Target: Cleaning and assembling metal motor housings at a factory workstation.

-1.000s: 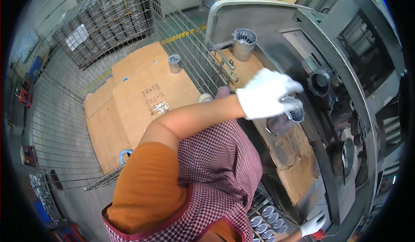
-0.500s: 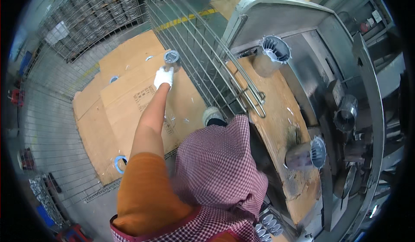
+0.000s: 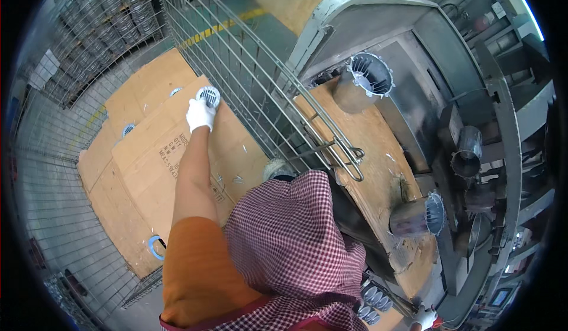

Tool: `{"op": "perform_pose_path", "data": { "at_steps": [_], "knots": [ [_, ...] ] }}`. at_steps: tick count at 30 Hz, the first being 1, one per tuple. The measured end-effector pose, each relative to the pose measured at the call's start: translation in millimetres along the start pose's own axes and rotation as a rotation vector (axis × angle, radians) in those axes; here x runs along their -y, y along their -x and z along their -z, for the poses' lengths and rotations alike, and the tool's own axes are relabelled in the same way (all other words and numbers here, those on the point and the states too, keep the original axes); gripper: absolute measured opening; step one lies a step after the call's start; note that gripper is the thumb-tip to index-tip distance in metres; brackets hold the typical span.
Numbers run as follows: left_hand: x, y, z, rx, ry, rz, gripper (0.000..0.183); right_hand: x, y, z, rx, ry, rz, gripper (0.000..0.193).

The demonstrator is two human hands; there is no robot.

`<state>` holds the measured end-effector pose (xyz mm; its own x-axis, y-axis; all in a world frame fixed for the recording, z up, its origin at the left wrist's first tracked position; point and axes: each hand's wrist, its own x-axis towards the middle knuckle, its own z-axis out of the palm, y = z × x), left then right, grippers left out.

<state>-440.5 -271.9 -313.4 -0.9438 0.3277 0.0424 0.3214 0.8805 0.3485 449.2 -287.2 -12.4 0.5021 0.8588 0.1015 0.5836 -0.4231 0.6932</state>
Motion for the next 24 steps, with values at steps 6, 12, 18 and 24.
{"op": "perform_pose_path", "data": {
  "at_steps": [6, 12, 18, 24],
  "knots": [
    [9.5, 75.1, 82.7, 0.207, -0.064, -0.131, 0.037, -6.9, -11.1, -39.4, -0.203, -0.295, -0.043, 0.044],
    [34.9, 138.6, 69.3, 0.629, -0.206, -0.365, 0.058, -3.8, -18.5, -51.2, -0.274, -0.355, -0.055, 0.047],
    [63.0, 219.9, -9.1, 0.464, 0.181, 0.518, 0.11, -6.0, 13.9, -22.7, -0.246, -0.381, -0.069, 0.042],
    [168.0, 217.8, -182.3, 0.323, 0.621, 0.413, 0.091, 8.3, -5.2, -42.3, -0.464, -0.559, 0.001, 0.026]
  ]
}}
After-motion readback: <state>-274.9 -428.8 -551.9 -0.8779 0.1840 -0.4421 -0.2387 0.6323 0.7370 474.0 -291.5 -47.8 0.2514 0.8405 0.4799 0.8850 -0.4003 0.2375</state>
